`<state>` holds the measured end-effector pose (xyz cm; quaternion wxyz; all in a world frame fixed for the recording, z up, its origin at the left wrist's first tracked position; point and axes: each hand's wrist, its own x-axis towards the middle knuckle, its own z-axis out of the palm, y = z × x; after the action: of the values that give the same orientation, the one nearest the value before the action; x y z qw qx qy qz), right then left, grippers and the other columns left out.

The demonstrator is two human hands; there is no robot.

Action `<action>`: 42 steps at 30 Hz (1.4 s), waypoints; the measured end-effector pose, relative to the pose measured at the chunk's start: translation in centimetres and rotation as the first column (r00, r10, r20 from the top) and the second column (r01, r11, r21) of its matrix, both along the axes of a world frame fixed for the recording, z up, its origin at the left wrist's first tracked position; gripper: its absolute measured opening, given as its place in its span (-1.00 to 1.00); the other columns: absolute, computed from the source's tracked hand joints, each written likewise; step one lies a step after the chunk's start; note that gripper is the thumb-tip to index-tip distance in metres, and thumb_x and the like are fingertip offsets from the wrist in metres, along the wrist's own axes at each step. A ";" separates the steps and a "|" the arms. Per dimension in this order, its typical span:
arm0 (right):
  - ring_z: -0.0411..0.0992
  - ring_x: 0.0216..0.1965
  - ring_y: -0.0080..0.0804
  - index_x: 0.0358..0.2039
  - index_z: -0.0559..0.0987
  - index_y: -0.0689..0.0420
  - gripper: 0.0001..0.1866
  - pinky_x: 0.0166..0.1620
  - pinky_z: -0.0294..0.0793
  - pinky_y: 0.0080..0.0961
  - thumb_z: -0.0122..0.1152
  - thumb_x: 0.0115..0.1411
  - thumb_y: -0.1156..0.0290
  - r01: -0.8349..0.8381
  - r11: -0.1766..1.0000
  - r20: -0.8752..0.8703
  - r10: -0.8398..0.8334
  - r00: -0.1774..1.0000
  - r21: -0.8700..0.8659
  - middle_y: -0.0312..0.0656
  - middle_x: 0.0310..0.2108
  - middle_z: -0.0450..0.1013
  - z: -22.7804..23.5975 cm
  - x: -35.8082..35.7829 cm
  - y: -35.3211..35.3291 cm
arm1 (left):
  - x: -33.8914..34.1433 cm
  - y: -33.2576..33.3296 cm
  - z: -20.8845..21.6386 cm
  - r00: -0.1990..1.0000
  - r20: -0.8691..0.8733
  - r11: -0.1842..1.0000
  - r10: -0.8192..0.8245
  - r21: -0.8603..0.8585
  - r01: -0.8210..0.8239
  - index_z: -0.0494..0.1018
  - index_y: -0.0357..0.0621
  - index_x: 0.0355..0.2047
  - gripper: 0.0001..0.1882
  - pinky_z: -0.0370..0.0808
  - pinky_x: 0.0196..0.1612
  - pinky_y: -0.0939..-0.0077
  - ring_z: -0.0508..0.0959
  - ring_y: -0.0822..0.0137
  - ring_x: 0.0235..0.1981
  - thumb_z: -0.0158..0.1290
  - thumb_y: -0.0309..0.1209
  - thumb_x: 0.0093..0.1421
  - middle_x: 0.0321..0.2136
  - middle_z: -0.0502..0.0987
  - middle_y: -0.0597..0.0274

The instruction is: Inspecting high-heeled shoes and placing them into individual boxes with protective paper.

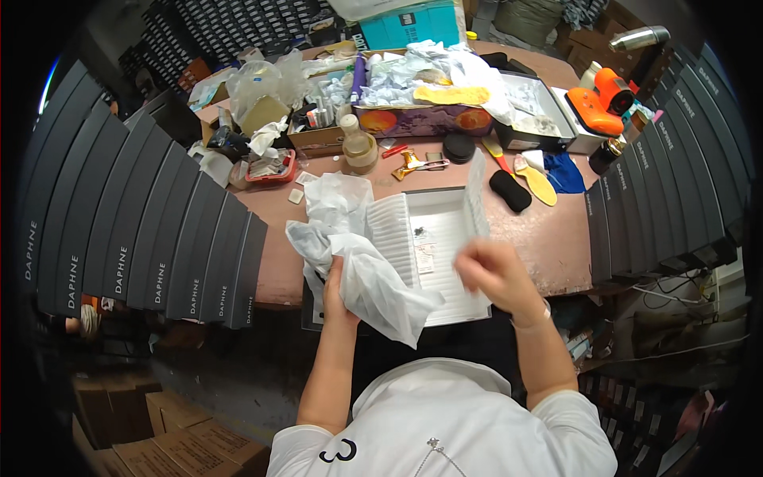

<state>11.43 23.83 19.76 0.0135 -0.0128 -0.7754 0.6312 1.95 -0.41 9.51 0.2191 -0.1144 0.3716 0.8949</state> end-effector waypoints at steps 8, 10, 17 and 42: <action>0.33 0.05 -0.20 0.15 0.32 0.20 -0.54 0.09 0.29 -0.36 0.02 0.26 0.31 -0.144 0.860 -0.305 0.323 0.896 0.489 0.01 0.04 0.34 -10.8 0.5 -5.1 | 2.6 3.1 -0.4 0.979 -0.203 0.943 -0.007 -0.326 -0.061 0.21 -0.25 0.16 -0.44 0.45 0.04 0.26 0.47 0.18 0.02 -0.15 -0.06 0.34 0.03 0.40 0.10; 0.27 0.12 -0.26 0.19 0.27 0.22 -0.44 0.15 0.23 -0.40 0.07 0.22 0.27 -0.161 0.973 -0.166 0.188 0.968 0.162 -0.02 0.11 0.29 -10.9 0.9 -5.4 | 3.7 3.2 -0.5 0.903 -0.428 0.933 -0.022 -0.333 -0.135 0.07 -0.17 0.26 -0.32 0.32 0.16 0.23 0.32 0.19 0.17 -0.19 0.05 0.32 0.20 0.22 0.13; 0.34 0.07 -0.39 0.21 0.24 0.25 -0.29 0.12 0.30 -0.43 0.25 0.09 0.25 -0.057 0.974 -0.020 0.054 0.998 -0.219 -0.10 0.06 0.37 -9.7 1.0 -4.3 | -0.1 0.8 1.9 0.994 -0.100 0.970 0.040 0.242 -0.015 0.27 -0.17 0.15 -0.43 0.39 0.09 0.28 0.40 0.19 0.09 -0.17 0.00 0.33 0.08 0.38 0.18; 0.34 -0.72 -0.46 0.12 0.36 0.13 -0.34 -0.73 0.25 -0.65 -0.27 0.26 -0.14 0.104 0.298 0.118 0.030 0.993 -0.949 -0.16 -0.43 0.49 -14.8 2.1 10.9 | 2.0 12.1 -1.9 -0.023 0.063 -0.053 -0.998 -0.953 -0.300 0.50 -0.22 -0.45 -0.77 0.48 -0.18 0.20 0.54 -0.04 -0.31 0.00 -0.30 0.17 -0.43 0.53 0.00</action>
<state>13.50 34.69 4.97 -0.0261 -0.0717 -0.2499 0.9653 3.95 11.71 7.59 0.2064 0.4961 0.8365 0.1077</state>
